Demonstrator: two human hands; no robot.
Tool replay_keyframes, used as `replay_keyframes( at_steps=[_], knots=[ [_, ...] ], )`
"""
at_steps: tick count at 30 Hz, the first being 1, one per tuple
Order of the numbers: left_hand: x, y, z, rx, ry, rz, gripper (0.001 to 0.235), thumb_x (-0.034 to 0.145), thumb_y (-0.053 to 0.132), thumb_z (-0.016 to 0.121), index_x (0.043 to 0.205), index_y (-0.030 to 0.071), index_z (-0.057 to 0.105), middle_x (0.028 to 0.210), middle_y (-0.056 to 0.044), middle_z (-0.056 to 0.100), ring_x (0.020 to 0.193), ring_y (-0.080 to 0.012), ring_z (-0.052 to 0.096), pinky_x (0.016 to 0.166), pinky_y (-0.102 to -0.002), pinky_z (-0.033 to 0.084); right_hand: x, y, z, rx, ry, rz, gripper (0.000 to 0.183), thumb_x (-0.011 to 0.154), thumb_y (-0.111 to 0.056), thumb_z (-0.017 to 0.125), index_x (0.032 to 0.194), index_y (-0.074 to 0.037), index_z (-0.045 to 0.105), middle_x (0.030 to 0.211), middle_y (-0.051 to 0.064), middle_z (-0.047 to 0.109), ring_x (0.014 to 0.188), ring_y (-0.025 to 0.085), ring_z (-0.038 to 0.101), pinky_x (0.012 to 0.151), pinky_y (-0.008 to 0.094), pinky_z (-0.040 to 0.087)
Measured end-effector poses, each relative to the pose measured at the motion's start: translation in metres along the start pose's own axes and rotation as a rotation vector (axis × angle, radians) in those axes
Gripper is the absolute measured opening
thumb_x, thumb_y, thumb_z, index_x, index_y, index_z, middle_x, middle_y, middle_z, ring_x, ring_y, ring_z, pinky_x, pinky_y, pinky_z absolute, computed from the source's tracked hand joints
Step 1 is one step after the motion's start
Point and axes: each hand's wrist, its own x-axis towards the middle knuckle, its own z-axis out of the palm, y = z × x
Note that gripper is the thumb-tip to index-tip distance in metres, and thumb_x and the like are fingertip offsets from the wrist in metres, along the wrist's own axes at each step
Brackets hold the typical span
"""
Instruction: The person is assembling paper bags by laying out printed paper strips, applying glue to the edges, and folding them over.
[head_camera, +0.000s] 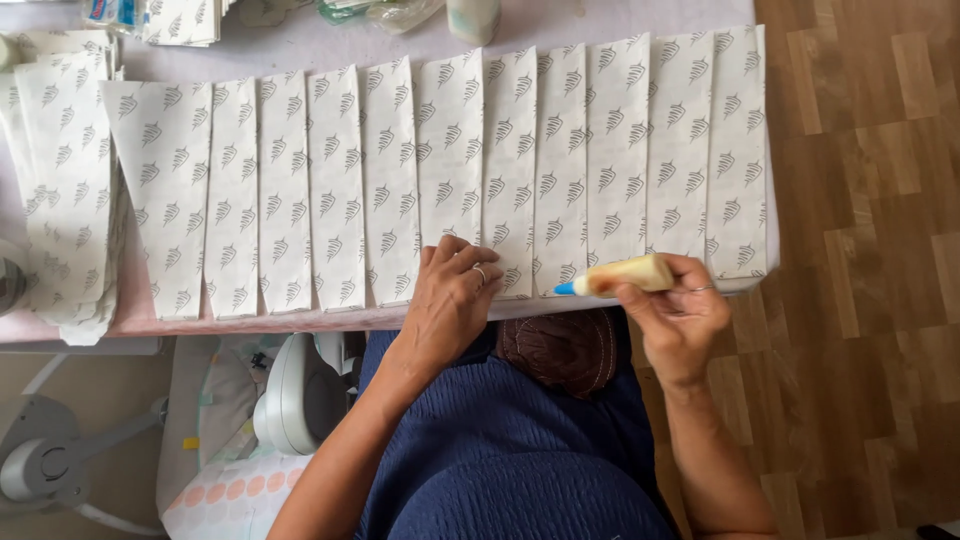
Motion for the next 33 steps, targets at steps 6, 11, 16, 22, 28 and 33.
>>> replay_keyframes(
  at_steps=[6,11,16,22,28,33],
  knots=[
    [-0.008,0.005,-0.011,-0.026,-0.112,-0.062,0.025,0.076,0.015,0.085,0.098,0.005,0.078,0.111,-0.008,0.073,0.106,-0.0269,0.057,0.089,-0.037,0.041,0.003,-0.011,0.034,-0.124,-0.174,-0.077,0.025,0.087,0.009,0.072,0.107,0.01,0.056,0.092,0.03,0.075,0.085,0.034,0.077,0.078,0.042,0.063],
    [-0.012,0.006,-0.013,-0.019,-0.128,-0.074,0.032,0.072,0.012,0.085,0.102,0.005,0.078,0.117,-0.007,0.072,0.11,-0.0259,0.055,0.089,-0.036,0.041,0.004,-0.019,0.066,-0.194,-0.237,-0.16,0.024,0.086,0.008,0.074,0.105,0.012,0.06,0.091,0.03,0.076,0.085,0.035,0.078,0.075,0.042,0.063],
    [-0.014,0.002,-0.01,-0.061,-0.103,-0.073,0.031,0.075,0.016,0.085,0.104,0.008,0.077,0.117,-0.007,0.071,0.111,-0.0274,0.056,0.088,-0.039,0.041,0.001,0.013,0.065,-0.166,-0.28,-0.181,0.026,0.082,0.01,0.077,0.104,0.012,0.063,0.09,0.03,0.076,0.086,0.036,0.078,0.074,0.042,0.064],
    [-0.011,0.004,-0.01,-0.094,-0.042,-0.086,0.02,0.082,0.017,0.081,0.1,0.008,0.077,0.113,-0.005,0.072,0.107,-0.0258,0.057,0.088,-0.036,0.041,0.005,-0.007,0.034,-0.133,-0.219,-0.095,0.026,0.087,0.01,0.07,0.11,0.011,0.057,0.093,0.029,0.075,0.088,0.034,0.077,0.078,0.043,0.064],
    [-0.011,0.004,-0.001,-0.089,0.018,-0.113,0.01,0.084,0.014,0.078,0.094,0.009,0.077,0.108,-0.003,0.073,0.103,-0.0247,0.058,0.087,-0.036,0.041,-0.001,0.017,0.013,-0.148,-0.159,-0.126,0.025,0.089,0.007,0.07,0.11,0.01,0.056,0.096,0.03,0.074,0.089,0.033,0.076,0.08,0.043,0.063],
    [-0.011,0.009,-0.004,-0.066,0.058,-0.1,0.015,0.091,0.002,0.063,0.091,0.008,0.077,0.106,-0.004,0.074,0.102,-0.0243,0.06,0.084,-0.034,0.041,-0.002,0.01,0.058,-0.151,-0.243,-0.174,0.024,0.087,0.009,0.07,0.109,0.012,0.06,0.094,0.032,0.074,0.087,0.037,0.077,0.077,0.046,0.064]
  ],
)
